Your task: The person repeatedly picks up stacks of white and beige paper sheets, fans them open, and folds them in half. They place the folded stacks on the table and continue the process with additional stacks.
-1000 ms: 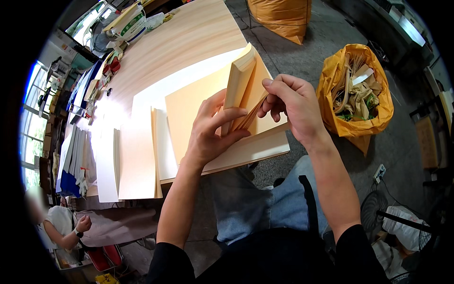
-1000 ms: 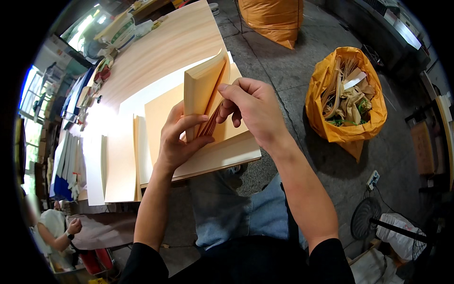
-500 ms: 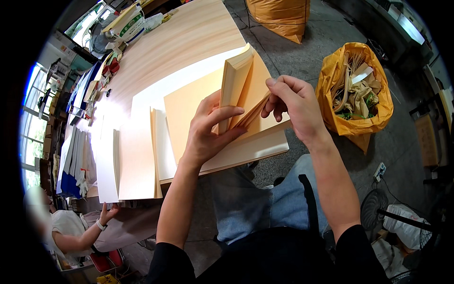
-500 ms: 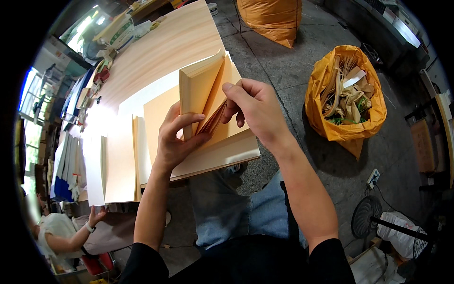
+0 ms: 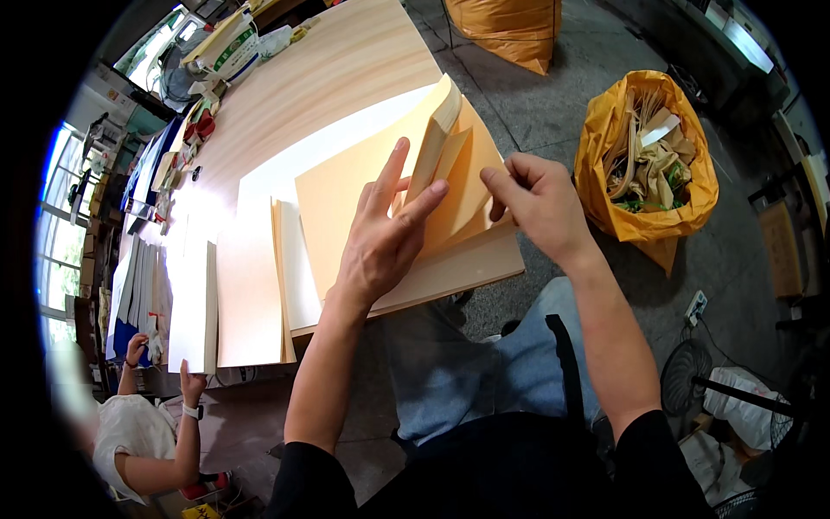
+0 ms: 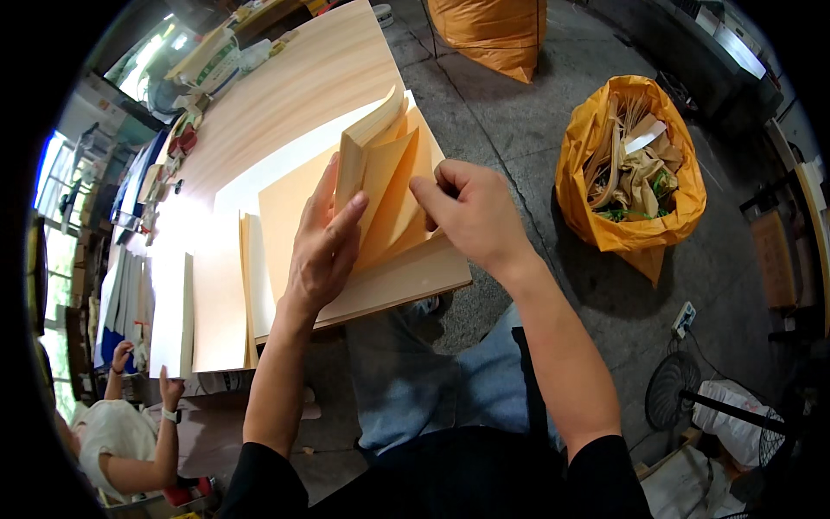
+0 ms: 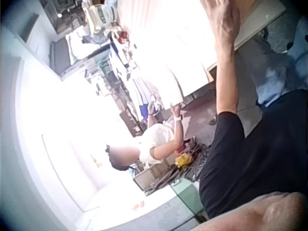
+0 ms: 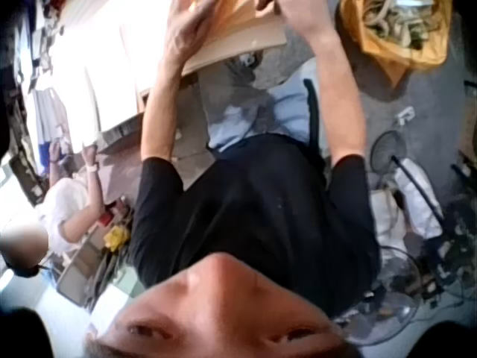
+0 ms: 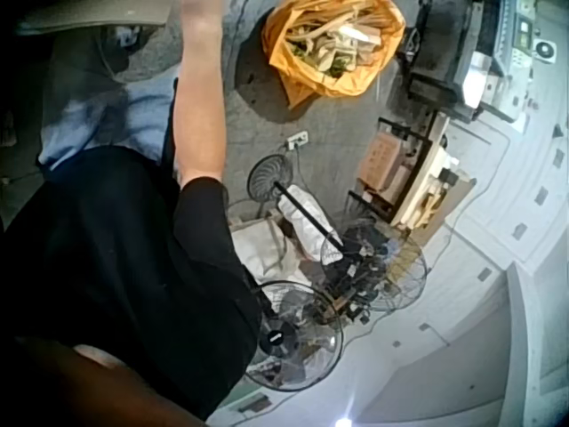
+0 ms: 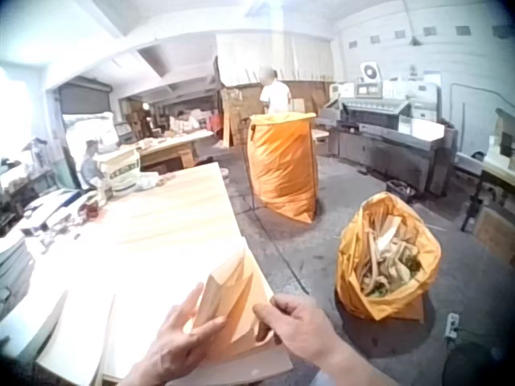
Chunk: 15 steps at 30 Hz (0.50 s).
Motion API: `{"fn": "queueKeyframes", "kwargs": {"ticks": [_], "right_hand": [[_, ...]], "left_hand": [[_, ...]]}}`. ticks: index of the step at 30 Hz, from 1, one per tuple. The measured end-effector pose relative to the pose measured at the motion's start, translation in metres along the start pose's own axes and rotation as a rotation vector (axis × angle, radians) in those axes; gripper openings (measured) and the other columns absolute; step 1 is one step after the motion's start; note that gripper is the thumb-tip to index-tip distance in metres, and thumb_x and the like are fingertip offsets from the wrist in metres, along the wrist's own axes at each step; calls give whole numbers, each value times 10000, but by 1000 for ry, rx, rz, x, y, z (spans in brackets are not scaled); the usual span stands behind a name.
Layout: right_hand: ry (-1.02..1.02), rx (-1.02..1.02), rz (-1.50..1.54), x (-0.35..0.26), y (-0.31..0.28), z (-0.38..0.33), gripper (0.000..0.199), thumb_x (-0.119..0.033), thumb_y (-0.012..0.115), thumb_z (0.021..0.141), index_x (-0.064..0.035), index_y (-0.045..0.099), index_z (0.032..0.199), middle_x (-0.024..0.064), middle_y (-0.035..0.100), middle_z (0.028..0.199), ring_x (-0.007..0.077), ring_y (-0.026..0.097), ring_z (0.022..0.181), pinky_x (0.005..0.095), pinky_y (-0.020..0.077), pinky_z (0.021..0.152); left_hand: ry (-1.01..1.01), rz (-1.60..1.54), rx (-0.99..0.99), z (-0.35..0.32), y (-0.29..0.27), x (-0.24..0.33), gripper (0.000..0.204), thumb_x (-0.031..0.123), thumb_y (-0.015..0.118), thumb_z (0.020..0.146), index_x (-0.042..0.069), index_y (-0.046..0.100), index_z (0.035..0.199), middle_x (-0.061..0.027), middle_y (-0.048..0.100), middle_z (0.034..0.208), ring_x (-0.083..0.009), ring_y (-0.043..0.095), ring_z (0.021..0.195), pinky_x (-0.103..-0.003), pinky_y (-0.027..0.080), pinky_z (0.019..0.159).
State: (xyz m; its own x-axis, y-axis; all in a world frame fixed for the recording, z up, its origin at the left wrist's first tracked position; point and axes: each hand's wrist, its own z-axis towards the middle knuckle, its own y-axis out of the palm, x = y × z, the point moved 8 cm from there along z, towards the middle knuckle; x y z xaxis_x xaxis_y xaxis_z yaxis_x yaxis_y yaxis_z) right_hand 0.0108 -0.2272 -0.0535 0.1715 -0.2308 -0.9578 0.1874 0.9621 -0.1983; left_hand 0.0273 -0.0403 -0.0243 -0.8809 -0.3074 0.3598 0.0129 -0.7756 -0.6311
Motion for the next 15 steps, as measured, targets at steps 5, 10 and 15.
{"fn": "queueKeyframes", "kwargs": {"ticks": [5,10,15], "right_hand": [[293,-104,480,2,8,1,305,-242,581,983,-45,652,761,26,654,667,116,651,603,234,445,515],[287,-99,504,-4,11,5,350,-303,580,990,-47,647,760,28,654,675,125,657,611,242,441,515],[101,155,-481,-7,-39,-2,484,-410,543,991,7,649,769,167,663,702,300,671,636,389,495,578]], "left_hand": [[-10,69,-148,-1,4,-6,401,11,707,805,213,710,1151,-171,476,1456,-364,590,1136,-454,518,944],[-65,-30,-106,2,2,-2,462,102,864,664,194,708,1089,-134,525,1410,-358,571,1173,-451,520,953],[-71,-57,-77,0,1,-8,526,87,906,618,145,712,1104,-162,572,1302,-341,606,1177,-433,563,939]]}}
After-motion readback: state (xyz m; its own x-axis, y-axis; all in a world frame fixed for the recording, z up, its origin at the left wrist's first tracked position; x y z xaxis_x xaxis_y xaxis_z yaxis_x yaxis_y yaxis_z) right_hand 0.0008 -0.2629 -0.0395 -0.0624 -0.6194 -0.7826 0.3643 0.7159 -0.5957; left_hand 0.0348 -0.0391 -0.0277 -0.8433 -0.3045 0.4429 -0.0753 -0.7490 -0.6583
